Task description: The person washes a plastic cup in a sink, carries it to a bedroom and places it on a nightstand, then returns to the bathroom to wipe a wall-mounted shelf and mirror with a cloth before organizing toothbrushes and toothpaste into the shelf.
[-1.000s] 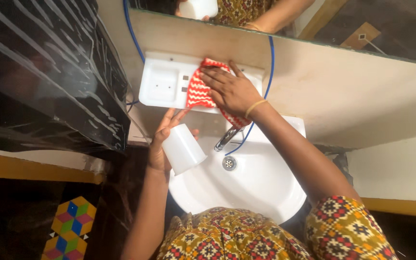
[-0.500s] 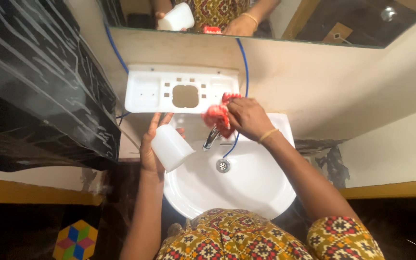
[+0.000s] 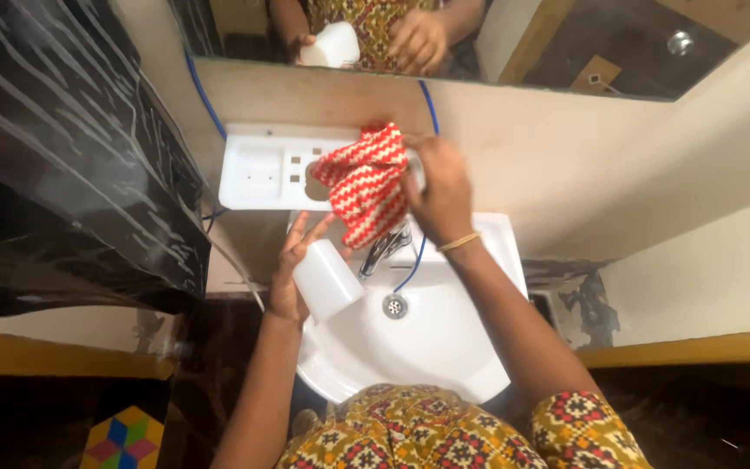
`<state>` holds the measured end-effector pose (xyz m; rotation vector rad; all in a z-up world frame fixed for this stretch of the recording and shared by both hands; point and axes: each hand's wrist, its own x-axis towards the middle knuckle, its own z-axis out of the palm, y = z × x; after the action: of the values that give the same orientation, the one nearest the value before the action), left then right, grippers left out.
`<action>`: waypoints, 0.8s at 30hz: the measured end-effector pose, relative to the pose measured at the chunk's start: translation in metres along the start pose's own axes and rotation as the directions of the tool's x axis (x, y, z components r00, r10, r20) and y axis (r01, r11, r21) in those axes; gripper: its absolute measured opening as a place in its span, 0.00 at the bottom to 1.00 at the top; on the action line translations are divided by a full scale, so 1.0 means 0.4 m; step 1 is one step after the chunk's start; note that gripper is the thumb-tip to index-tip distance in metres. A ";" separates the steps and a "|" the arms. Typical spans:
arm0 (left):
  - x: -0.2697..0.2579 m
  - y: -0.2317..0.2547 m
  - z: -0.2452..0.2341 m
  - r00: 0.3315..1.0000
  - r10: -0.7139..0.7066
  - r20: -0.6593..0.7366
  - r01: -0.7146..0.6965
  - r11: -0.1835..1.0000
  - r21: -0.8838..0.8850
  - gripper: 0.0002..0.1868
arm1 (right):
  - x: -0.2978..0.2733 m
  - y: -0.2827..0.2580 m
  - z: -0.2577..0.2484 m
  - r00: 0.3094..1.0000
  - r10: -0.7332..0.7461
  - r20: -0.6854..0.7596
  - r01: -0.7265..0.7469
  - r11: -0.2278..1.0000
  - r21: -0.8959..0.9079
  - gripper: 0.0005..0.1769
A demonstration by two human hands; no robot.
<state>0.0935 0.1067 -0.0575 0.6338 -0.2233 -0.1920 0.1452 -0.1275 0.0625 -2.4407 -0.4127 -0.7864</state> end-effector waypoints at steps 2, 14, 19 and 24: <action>-0.011 0.003 -0.009 1.000 -0.018 -0.012 0.018 1.000 -0.006 0.61 | -0.030 0.010 0.074 0.994 -0.032 0.101 0.031 0.999 0.007 0.20; -0.008 0.030 0.023 0.999 -0.015 -0.041 0.016 1.000 0.027 0.63 | -0.041 0.093 0.088 0.920 -0.087 0.383 0.277 0.835 -0.476 0.28; -0.005 0.034 0.024 1.000 -0.019 -0.009 0.019 0.999 0.048 0.64 | -0.120 0.031 0.091 0.943 -0.163 0.290 0.279 0.861 -0.424 0.16; 0.000 0.033 0.014 1.000 -0.023 -0.017 0.024 0.998 0.055 0.64 | -0.103 0.007 0.088 0.946 -0.201 0.253 0.272 0.919 -0.285 0.18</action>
<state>0.0935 0.1139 -0.0452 0.6928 -0.2060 -0.2042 0.1298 -0.1143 0.0122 -2.8310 -0.7302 -0.7289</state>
